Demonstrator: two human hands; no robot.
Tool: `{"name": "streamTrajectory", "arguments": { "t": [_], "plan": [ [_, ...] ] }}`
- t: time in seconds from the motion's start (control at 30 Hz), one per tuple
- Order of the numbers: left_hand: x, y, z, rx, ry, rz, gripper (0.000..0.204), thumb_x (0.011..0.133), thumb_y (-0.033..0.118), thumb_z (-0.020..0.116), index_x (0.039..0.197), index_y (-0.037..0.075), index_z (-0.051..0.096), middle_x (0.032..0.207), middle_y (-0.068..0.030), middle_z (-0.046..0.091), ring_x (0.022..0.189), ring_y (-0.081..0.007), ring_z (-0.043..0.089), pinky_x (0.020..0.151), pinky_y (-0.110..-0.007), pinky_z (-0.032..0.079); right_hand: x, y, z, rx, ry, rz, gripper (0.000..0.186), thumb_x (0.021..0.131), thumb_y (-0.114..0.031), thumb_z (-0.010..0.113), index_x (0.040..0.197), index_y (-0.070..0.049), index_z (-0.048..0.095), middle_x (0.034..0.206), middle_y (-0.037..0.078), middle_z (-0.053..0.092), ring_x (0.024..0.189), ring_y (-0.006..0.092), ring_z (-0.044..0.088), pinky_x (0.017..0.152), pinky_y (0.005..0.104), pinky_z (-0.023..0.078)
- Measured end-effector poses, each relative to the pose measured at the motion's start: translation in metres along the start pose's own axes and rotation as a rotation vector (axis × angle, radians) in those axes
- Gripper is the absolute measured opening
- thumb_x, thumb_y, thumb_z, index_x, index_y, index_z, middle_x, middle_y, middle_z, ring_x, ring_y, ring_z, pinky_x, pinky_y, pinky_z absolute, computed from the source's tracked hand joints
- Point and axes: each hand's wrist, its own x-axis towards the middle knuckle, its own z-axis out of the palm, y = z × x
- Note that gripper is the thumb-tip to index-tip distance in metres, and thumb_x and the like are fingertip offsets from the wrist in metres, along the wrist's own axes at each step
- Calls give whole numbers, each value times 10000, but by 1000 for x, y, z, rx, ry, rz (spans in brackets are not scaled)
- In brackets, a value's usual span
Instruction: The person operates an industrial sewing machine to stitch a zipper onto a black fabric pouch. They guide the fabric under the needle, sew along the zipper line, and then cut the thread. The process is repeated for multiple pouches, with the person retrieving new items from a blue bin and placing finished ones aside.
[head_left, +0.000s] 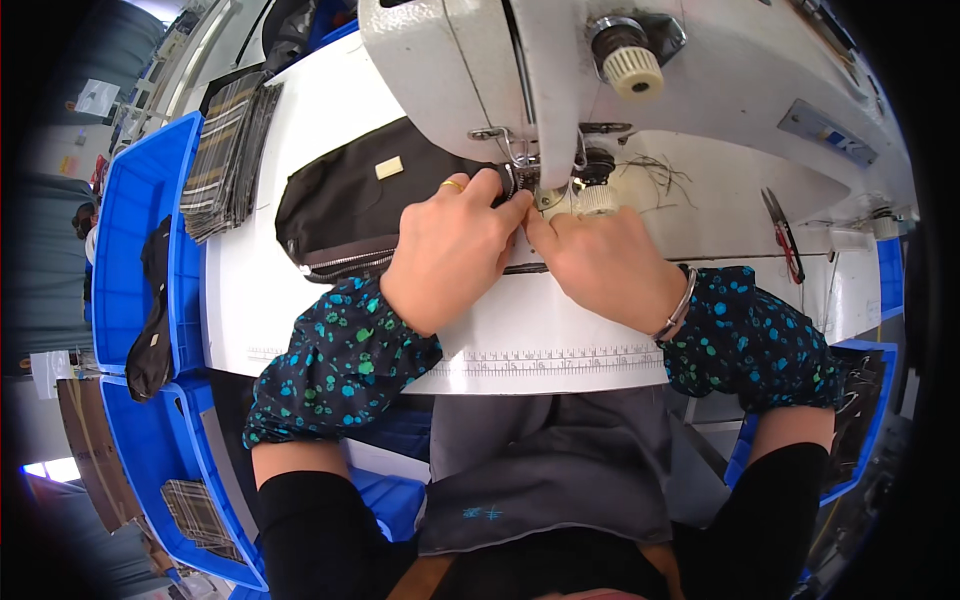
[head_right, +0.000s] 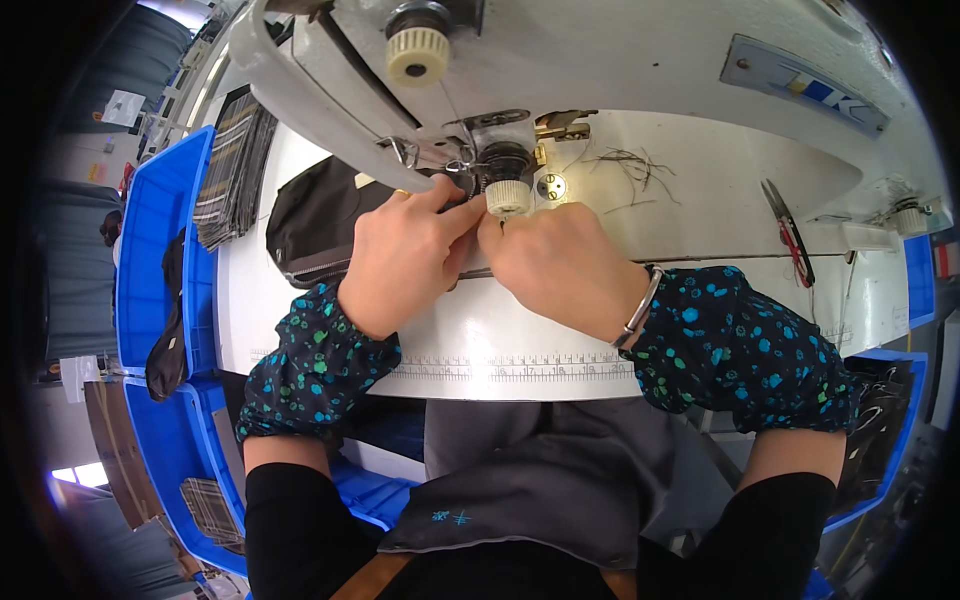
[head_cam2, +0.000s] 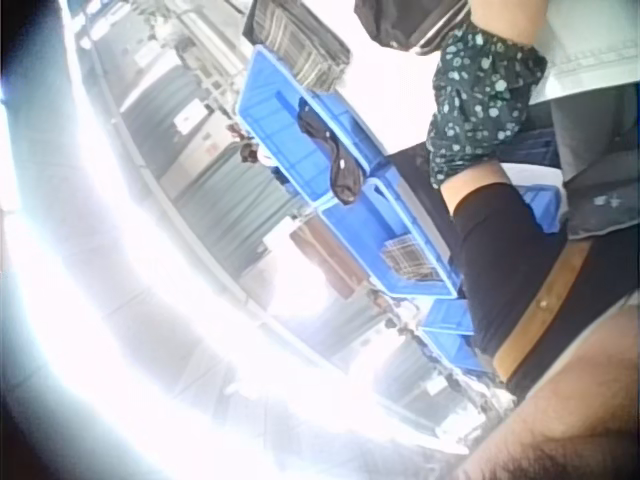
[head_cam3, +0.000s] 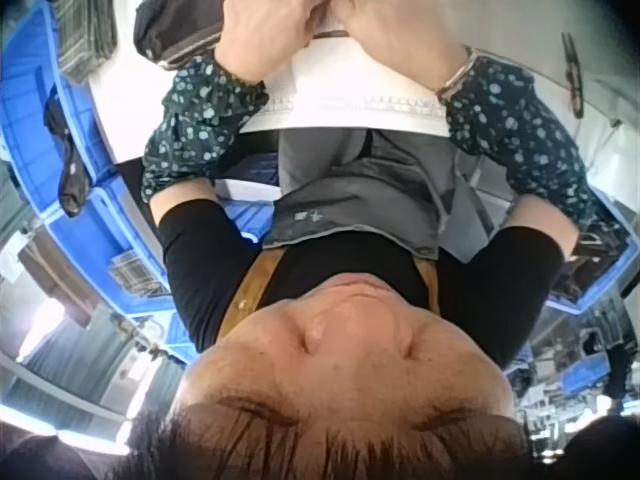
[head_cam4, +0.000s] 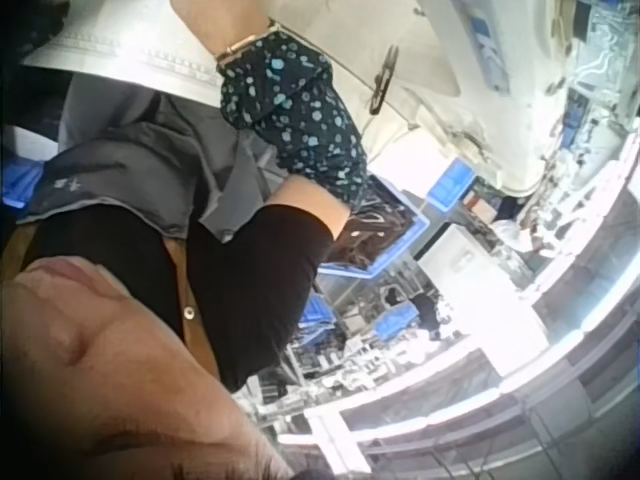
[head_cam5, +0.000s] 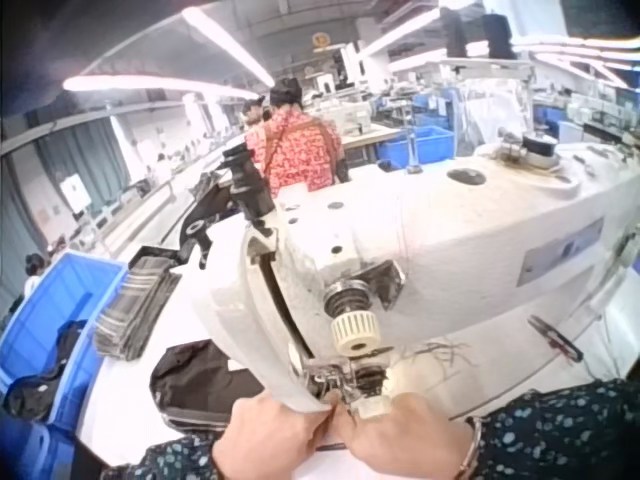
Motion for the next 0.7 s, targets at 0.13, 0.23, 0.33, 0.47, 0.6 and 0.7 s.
{"name": "streamTrajectory", "arguments": {
  "t": [0.13,0.23,0.33,0.47,0.6,0.7],
  "plan": [
    [8,1,-4,-35,-94,-28,289,827,133,723,1112,101,763,949,-96,626,847,-296,693,616,-414,573,1,4,0,-66,-64,28,406,851,-95,629,1249,-26,682,778,20,641,576,185,627,504,359,458],
    [12,1,-7,-52,-159,-37,269,837,128,705,1096,77,757,939,-120,646,829,-321,702,645,-433,578,1,8,3,-91,-66,33,417,846,-90,632,1255,-30,682,786,23,643,572,194,625,503,360,455],
    [13,-1,-12,-100,-148,-20,246,850,125,689,1078,61,757,925,-130,669,793,-338,709,660,-441,581,1,9,4,-98,-27,25,424,844,-92,636,1261,-36,684,781,24,641,568,201,623,502,360,455],
    [17,-16,-16,-234,-110,-4,229,857,136,694,1061,71,776,907,-118,688,755,-340,710,679,-439,586,5,4,-3,72,131,-12,95,823,-99,661,908,-59,647,642,55,630,603,216,689,533,364,518],
    [15,-15,-16,-208,-119,-14,230,851,142,709,1055,95,806,900,-111,706,771,-332,717,700,-439,593,5,1,2,109,110,-17,108,834,-99,650,927,-44,644,668,74,641,614,242,694,540,378,525],
    [17,-10,-22,-159,-197,-9,245,846,136,710,1062,86,813,884,-119,711,786,-333,720,715,-434,597,8,2,3,158,84,-18,103,833,-99,649,914,-35,644,683,86,655,622,258,698,545,386,531]
  ]
}}
